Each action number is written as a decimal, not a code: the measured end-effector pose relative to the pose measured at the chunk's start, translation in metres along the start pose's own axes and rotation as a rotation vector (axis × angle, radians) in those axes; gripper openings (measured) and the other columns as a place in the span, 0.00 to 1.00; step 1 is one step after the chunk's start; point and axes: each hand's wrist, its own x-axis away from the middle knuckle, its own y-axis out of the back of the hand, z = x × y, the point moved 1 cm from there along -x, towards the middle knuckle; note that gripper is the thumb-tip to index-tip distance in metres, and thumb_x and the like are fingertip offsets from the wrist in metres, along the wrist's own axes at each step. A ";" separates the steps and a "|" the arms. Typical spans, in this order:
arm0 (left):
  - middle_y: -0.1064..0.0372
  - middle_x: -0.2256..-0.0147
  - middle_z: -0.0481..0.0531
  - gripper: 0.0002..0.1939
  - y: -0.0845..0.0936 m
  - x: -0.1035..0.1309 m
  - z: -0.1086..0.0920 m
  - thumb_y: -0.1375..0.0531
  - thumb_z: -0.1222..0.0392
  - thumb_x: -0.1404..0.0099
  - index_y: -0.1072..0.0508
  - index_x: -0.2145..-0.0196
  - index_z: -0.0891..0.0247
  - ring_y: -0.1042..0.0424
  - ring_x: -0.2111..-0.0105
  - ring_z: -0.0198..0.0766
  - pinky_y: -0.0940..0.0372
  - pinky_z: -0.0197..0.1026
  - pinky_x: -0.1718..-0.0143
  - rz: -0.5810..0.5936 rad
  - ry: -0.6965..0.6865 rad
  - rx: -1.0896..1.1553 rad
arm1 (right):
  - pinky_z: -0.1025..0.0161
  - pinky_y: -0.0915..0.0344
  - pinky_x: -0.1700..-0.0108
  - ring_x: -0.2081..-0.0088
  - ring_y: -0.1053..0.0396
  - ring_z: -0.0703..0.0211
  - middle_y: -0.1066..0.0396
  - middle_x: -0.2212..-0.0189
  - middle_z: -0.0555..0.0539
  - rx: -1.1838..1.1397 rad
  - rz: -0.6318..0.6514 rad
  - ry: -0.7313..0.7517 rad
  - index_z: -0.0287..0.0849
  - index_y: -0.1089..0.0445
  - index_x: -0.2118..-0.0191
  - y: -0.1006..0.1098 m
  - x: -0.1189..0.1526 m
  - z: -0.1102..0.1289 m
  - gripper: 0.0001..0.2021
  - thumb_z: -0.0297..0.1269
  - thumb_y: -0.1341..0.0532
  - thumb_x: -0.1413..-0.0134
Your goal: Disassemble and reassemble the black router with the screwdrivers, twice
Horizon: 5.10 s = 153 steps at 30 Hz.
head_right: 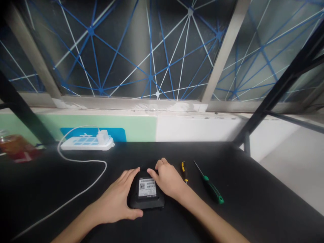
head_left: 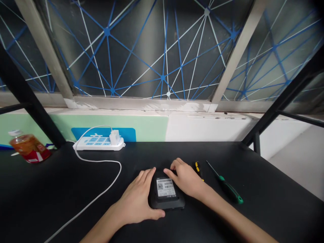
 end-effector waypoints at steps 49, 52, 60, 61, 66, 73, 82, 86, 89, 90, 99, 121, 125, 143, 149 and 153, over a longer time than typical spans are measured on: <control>0.56 0.32 0.65 0.66 0.001 0.003 0.012 0.26 0.45 0.56 0.59 0.30 0.59 0.55 0.34 0.63 0.53 0.65 0.36 0.046 -0.108 0.087 | 0.40 0.41 0.40 0.40 0.42 0.38 0.41 0.41 0.36 -0.269 0.143 0.408 0.43 0.51 0.33 0.005 0.040 -0.019 0.52 0.49 0.28 0.65; 0.59 0.32 0.66 0.68 0.001 0.004 0.012 0.26 0.44 0.56 0.64 0.30 0.60 0.57 0.33 0.64 0.54 0.66 0.35 0.060 -0.089 0.074 | 0.41 0.41 0.40 0.41 0.42 0.38 0.41 0.41 0.34 -0.258 0.123 0.412 0.41 0.53 0.33 0.004 0.040 -0.017 0.55 0.48 0.28 0.66; 0.60 0.32 0.66 0.73 -0.004 0.008 0.023 0.25 0.43 0.58 0.70 0.30 0.57 0.56 0.33 0.64 0.51 0.64 0.36 0.042 -0.107 0.093 | 0.42 0.40 0.41 0.41 0.42 0.37 0.41 0.41 0.33 -0.236 0.053 0.452 0.40 0.54 0.33 0.006 0.042 -0.017 0.54 0.50 0.29 0.66; 0.60 0.32 0.66 0.73 -0.003 0.008 0.024 0.25 0.44 0.58 0.70 0.30 0.56 0.56 0.33 0.64 0.51 0.64 0.36 0.040 -0.104 0.097 | 0.42 0.40 0.41 0.40 0.41 0.37 0.41 0.41 0.33 -0.237 0.042 0.453 0.40 0.54 0.33 0.007 0.042 -0.017 0.54 0.50 0.29 0.65; 0.56 0.33 0.66 0.70 0.008 0.007 0.019 0.25 0.48 0.57 0.68 0.30 0.58 0.54 0.34 0.62 0.50 0.63 0.36 0.065 -0.043 0.108 | 0.41 0.39 0.41 0.40 0.41 0.36 0.39 0.41 0.33 -0.228 -0.012 0.462 0.42 0.54 0.34 0.011 0.041 -0.023 0.53 0.52 0.29 0.64; 0.56 0.33 0.62 0.64 0.030 0.022 0.026 0.28 0.51 0.53 0.65 0.31 0.54 0.53 0.33 0.61 0.51 0.63 0.36 0.055 -0.012 0.063 | 0.39 0.39 0.41 0.40 0.40 0.35 0.40 0.40 0.33 -0.207 -0.080 0.381 0.43 0.52 0.34 0.020 0.037 -0.035 0.51 0.48 0.30 0.63; 0.57 0.31 0.56 0.62 0.053 0.056 0.054 0.27 0.53 0.52 0.63 0.31 0.49 0.51 0.33 0.60 0.51 0.62 0.35 0.022 0.116 -0.044 | 0.39 0.40 0.41 0.40 0.40 0.35 0.40 0.40 0.33 -0.190 -0.080 0.348 0.43 0.53 0.33 0.025 0.035 -0.041 0.51 0.47 0.30 0.63; 0.61 0.30 0.57 0.58 0.059 0.065 0.059 0.29 0.55 0.48 0.63 0.31 0.50 0.55 0.32 0.58 0.52 0.61 0.34 0.016 0.116 -0.041 | 0.39 0.39 0.41 0.40 0.39 0.34 0.39 0.40 0.33 -0.199 -0.053 0.335 0.42 0.53 0.33 0.025 0.035 -0.038 0.52 0.48 0.30 0.64; 0.63 0.30 0.55 0.51 0.060 0.064 0.050 0.33 0.50 0.40 0.61 0.31 0.48 0.60 0.31 0.59 0.55 0.63 0.34 -0.003 0.066 -0.046 | 0.40 0.39 0.41 0.40 0.39 0.34 0.39 0.40 0.33 -0.203 -0.046 0.353 0.42 0.52 0.33 0.023 0.035 -0.039 0.52 0.49 0.30 0.64; 0.63 0.30 0.53 0.48 0.059 0.062 0.044 0.35 0.49 0.38 0.60 0.31 0.47 0.60 0.31 0.59 0.55 0.64 0.34 -0.004 0.052 -0.044 | 0.40 0.39 0.41 0.40 0.39 0.34 0.39 0.40 0.33 -0.205 -0.046 0.360 0.42 0.52 0.33 0.022 0.034 -0.039 0.52 0.49 0.29 0.64; 0.56 0.31 0.56 0.47 0.033 0.001 -0.025 0.34 0.49 0.42 0.52 0.32 0.55 0.57 0.32 0.55 0.51 0.60 0.34 0.081 -0.106 -0.041 | 0.42 0.38 0.41 0.41 0.40 0.38 0.39 0.41 0.33 -0.198 -0.048 0.436 0.40 0.53 0.33 0.017 0.035 -0.038 0.55 0.50 0.28 0.66; 0.57 0.34 0.57 0.58 0.017 -0.047 -0.029 0.30 0.57 0.50 0.62 0.31 0.49 0.43 0.38 0.58 0.41 0.58 0.39 0.043 -0.255 0.133 | 0.38 0.47 0.35 0.30 0.59 0.35 0.63 0.29 0.31 -0.202 -0.073 0.391 0.45 0.83 0.30 0.027 0.039 -0.039 0.69 0.63 0.31 0.62; 0.58 0.35 0.54 0.52 0.019 -0.047 -0.031 0.31 0.57 0.46 0.57 0.32 0.44 0.42 0.39 0.59 0.41 0.59 0.39 0.061 -0.277 0.164 | 0.37 0.49 0.35 0.30 0.58 0.35 0.63 0.29 0.32 -0.318 -0.027 0.348 0.49 0.85 0.30 0.017 0.036 -0.045 0.73 0.63 0.28 0.68; 0.46 0.38 0.64 0.57 0.005 -0.050 -0.017 0.25 0.52 0.51 0.58 0.37 0.52 0.40 0.40 0.61 0.42 0.62 0.40 -0.074 -0.347 0.458 | 0.40 0.51 0.33 0.30 0.58 0.35 0.63 0.29 0.30 -0.457 0.136 0.377 0.42 0.82 0.30 -0.012 0.031 -0.043 0.70 0.55 0.27 0.61; 0.45 0.39 0.64 0.57 0.008 -0.052 -0.013 0.24 0.50 0.52 0.58 0.37 0.52 0.41 0.40 0.62 0.42 0.63 0.42 -0.105 -0.315 0.384 | 0.38 0.49 0.35 0.32 0.54 0.33 0.59 0.31 0.28 -0.438 0.138 0.300 0.42 0.82 0.30 -0.006 0.032 -0.044 0.70 0.53 0.27 0.62; 0.46 0.37 0.66 0.57 0.008 -0.053 -0.011 0.24 0.49 0.52 0.57 0.36 0.53 0.41 0.40 0.64 0.42 0.65 0.42 -0.110 -0.311 0.347 | 0.38 0.49 0.35 0.32 0.53 0.33 0.57 0.32 0.28 -0.411 0.129 0.261 0.42 0.81 0.30 -0.006 0.031 -0.044 0.70 0.51 0.26 0.62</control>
